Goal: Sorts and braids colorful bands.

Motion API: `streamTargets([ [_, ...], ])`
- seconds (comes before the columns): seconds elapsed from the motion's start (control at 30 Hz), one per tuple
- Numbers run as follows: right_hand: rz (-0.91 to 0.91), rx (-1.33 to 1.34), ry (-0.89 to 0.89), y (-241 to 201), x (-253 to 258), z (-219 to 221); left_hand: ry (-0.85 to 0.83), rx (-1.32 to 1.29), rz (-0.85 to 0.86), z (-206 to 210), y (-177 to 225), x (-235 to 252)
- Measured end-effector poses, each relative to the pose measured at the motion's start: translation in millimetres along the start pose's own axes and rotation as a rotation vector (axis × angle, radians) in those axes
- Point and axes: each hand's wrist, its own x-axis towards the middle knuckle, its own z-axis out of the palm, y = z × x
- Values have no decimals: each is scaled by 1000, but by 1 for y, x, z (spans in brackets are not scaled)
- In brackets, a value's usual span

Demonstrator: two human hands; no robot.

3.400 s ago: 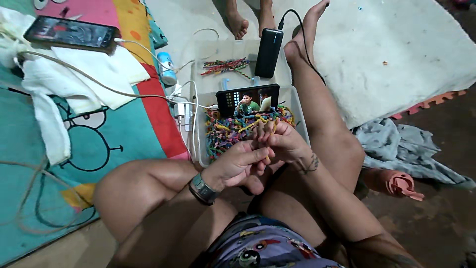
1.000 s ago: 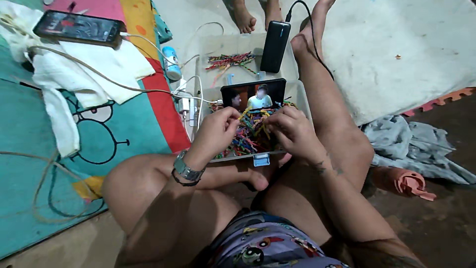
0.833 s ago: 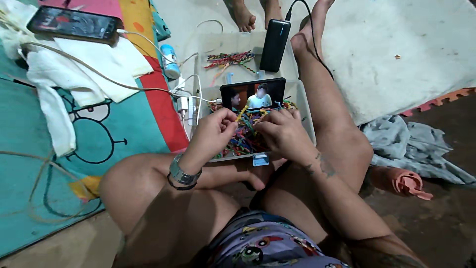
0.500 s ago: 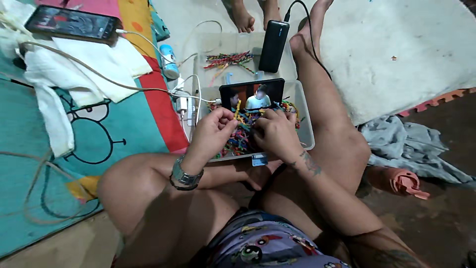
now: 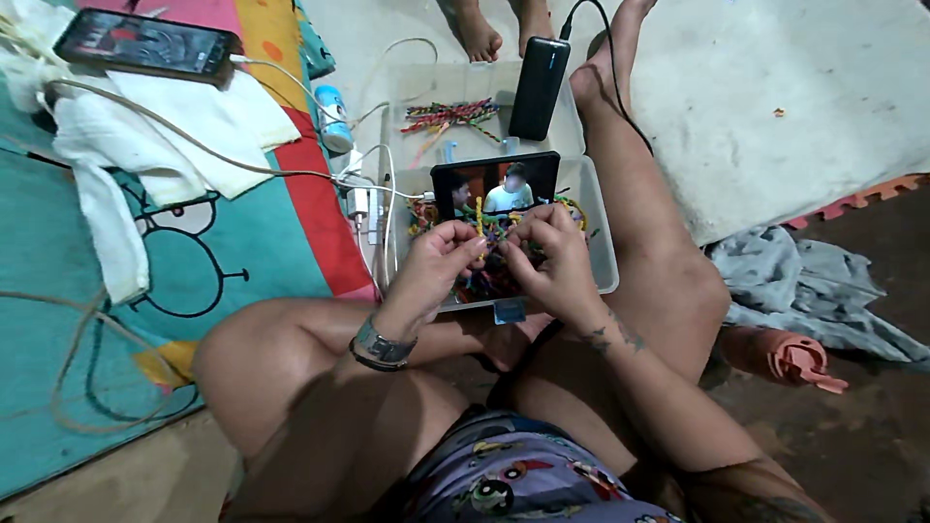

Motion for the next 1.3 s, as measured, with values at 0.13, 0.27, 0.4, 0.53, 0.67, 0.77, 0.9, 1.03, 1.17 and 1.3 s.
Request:
streamTargets([
  [0.13, -83, -13, 2, 1, -2, 5, -25, -69, -9, 7, -3, -1],
  [0.27, -236, -118, -1, 1, -2, 3, -7, -73, -4, 8, -4, -1],
  [0.4, -168, 95, -125, -1, -1, -5, -35, 33, 76, 5, -4, -2],
  [0.53, 284, 623, -281, -8, 4, -18, -131, 108, 97, 6, 3, -6],
  [0.67, 417, 851, -330, -2, 6, -20, -183, 84, 67, 9, 3, -10],
  [0.77, 449, 962, -302, -1, 4, -16, -208, 30, 35, 9, 5, -11],
  [0.9, 517, 1107, -229, -6, 0, -9, -260, -139, -103, 11, 13, -12],
  [1.03, 444, 1057, -265, -2, -1, -9, -345, -245, -195, 6, 10, -11],
  [1.17, 362, 982, -309, -2, 0, -14, -319, 25, -29, 5, 10, -13],
  [1.3, 355, 905, -273, -4, 3, -21, -185, -1, 160, 4, 4, -10],
])
